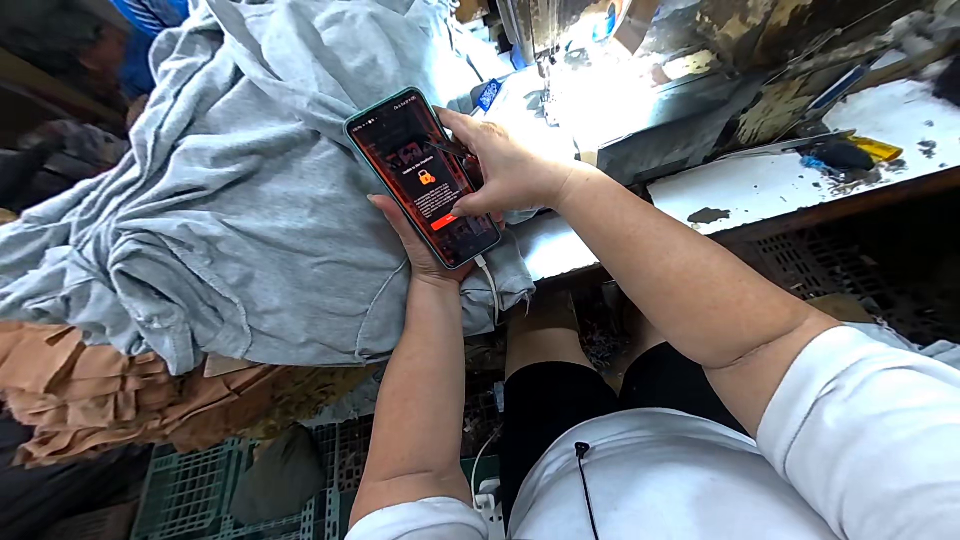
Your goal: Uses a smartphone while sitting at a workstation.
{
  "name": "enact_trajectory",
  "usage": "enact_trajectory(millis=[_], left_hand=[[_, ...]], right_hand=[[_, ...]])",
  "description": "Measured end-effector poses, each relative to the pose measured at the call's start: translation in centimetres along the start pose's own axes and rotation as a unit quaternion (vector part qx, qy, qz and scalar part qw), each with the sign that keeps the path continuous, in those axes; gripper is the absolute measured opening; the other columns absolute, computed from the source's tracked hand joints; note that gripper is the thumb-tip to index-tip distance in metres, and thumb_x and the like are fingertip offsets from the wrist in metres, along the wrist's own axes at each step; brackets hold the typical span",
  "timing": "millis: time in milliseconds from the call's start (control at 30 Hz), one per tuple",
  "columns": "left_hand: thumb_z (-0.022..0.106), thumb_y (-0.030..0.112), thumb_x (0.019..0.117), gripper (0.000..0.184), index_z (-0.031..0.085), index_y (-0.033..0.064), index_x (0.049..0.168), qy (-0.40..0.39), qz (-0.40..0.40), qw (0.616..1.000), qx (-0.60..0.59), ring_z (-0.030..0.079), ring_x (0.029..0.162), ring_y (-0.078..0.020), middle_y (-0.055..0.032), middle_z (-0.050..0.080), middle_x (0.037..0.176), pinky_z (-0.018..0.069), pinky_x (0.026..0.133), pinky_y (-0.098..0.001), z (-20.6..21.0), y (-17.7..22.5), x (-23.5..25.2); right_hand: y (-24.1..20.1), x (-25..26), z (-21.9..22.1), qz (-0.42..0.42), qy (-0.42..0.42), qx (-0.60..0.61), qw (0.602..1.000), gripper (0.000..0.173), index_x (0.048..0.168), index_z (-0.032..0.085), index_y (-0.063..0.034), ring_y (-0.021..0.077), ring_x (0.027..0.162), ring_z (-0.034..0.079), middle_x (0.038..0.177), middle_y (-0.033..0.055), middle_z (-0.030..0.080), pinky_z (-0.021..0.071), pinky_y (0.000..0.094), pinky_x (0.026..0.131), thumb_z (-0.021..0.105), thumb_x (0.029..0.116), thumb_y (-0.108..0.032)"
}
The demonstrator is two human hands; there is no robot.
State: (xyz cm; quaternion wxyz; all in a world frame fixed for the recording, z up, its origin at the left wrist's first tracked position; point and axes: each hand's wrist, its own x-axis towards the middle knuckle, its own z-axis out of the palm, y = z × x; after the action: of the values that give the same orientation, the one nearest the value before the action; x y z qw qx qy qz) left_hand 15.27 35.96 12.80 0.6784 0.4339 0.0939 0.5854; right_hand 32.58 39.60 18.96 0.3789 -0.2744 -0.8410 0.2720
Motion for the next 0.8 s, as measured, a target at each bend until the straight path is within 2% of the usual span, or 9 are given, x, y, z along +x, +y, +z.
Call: enact_trajectory(millis=[167,267,500,567,667,767,800], left_hand=[[0.068,0.083,0.0679,0.081,0.069,0.022,0.121,0.01,0.001,1.0,0.013,0.071,0.105,-0.0145,-0.0017,0.075,0.11,0.0595,0.091,-0.0379,0.07,0.01,-0.05],[0.069,0.082,0.068,0.081,0.069,0.0215,0.121,0.009,0.002,1.0,0.015,0.071,0.104,-0.0144,-0.0019,0.075,0.11,0.0596,0.092,-0.0378,0.17,0.07,-0.04],[0.07,0.08,0.0689,0.079,0.069,0.0206,0.122,-0.001,0.004,1.0,0.002,0.071,0.106,-0.0152,-0.0026,0.074,0.112,0.0592,0.092,-0.0377,0.15,0.05,-0.02],[0.068,0.082,0.0695,0.08,0.069,0.0222,0.122,0.001,0.001,1.0,0.011,0.071,0.107,-0.0147,-0.0016,0.075,0.112,0.0592,0.093,-0.0378,0.15,0.04,-0.05],[0.069,0.083,0.0666,0.083,0.068,0.0223,0.123,-0.004,-0.016,1.0,0.013,0.071,0.105,-0.0176,-0.0032,0.074,0.113,0.0598,0.09,-0.0411,-0.22,0.05,0.01],[0.067,0.087,0.0644,0.089,0.067,0.0209,0.124,-0.005,-0.039,0.999,0.014,0.072,0.098,-0.0228,-0.0073,0.074,0.108,0.0615,0.082,-0.0453,-0.67,-0.02,0.14],[0.066,0.088,0.0636,0.091,0.067,0.0196,0.124,-0.012,-0.051,0.999,0.008,0.072,0.095,-0.0243,-0.009,0.074,0.105,0.0614,0.081,-0.0457,-0.76,-0.04,0.2]], right_hand=[[-0.01,-0.02,-0.06,0.01,-0.01,-0.006,1.0,0.103,0.157,0.03,0.0073,0.0278,0.133,0.055,0.144,0.0224,0.055,0.0422,0.0409,0.113,0.086,0.0755,-0.022],[0.2,0.09,0.09,0.006,-0.005,-0.002,1.0,0.104,0.157,0.03,0.0063,0.0279,0.136,0.053,0.146,0.0213,0.055,0.0402,0.0419,0.116,0.086,0.074,-0.022],[0.0,-0.08,-0.1,-0.001,-0.005,0.014,1.0,0.101,0.155,0.033,0.0067,0.0259,0.128,0.059,0.139,0.021,0.059,0.046,0.0398,0.11,0.086,0.0734,-0.021],[-0.02,-0.11,-0.19,0.002,-0.011,0.011,1.0,0.101,0.156,0.032,0.0065,0.0277,0.133,0.055,0.143,0.0214,0.057,0.0416,0.0428,0.113,0.085,0.0749,-0.022],[-0.3,-0.26,-0.43,0.005,-0.012,0.023,1.0,0.089,0.154,0.036,0.0057,0.0255,0.128,0.058,0.139,0.0208,0.059,0.0451,0.0411,0.108,0.078,0.0809,-0.022],[-0.59,-0.3,-0.69,0.024,-0.005,0.07,0.997,0.067,0.151,0.043,0.0036,0.0176,0.108,0.067,0.132,0.0181,0.063,0.0559,0.033,0.091,0.067,0.0921,-0.017],[0.0,-0.23,-0.66,0.013,-0.005,0.076,0.997,0.062,0.15,0.044,0.003,0.0166,0.11,0.066,0.132,0.0174,0.064,0.0549,0.0326,0.094,0.063,0.0946,-0.017]])
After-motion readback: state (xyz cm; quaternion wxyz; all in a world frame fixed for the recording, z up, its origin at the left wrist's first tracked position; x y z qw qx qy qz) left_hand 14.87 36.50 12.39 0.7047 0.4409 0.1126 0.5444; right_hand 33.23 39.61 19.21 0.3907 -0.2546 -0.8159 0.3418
